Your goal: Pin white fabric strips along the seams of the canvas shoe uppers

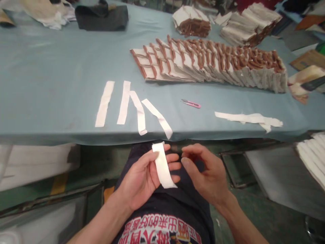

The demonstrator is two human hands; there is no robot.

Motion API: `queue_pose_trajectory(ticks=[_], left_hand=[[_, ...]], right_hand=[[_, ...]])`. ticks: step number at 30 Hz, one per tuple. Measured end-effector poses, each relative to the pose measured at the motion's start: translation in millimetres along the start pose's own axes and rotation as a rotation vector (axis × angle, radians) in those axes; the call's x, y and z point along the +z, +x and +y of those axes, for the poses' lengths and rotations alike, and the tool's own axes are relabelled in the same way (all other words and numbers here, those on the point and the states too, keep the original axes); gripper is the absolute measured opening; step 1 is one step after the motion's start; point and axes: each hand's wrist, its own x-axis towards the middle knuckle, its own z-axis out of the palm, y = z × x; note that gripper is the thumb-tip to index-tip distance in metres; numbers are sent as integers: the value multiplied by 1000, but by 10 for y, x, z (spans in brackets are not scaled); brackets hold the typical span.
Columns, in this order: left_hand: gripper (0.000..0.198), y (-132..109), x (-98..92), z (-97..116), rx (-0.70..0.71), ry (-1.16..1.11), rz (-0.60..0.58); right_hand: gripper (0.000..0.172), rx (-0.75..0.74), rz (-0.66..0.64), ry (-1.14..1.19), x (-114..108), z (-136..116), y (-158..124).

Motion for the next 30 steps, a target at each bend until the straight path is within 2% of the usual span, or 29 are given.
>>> queue_pose_trajectory(ticks=[5, 10, 19, 30], left_hand=[[27, 37, 282, -109, 22, 20, 136], [27, 10, 444, -279, 57, 93, 168], [30, 25, 514, -441, 54, 158, 207], [30, 99, 479, -493, 1, 173, 173]], right_hand=[[17, -157, 34, -126, -158, -111, -314], [21, -220, 91, -193, -199, -103, -412], [14, -287, 58, -457, -210, 37, -509], [10, -324, 60, -522, -227, 102, -532]])
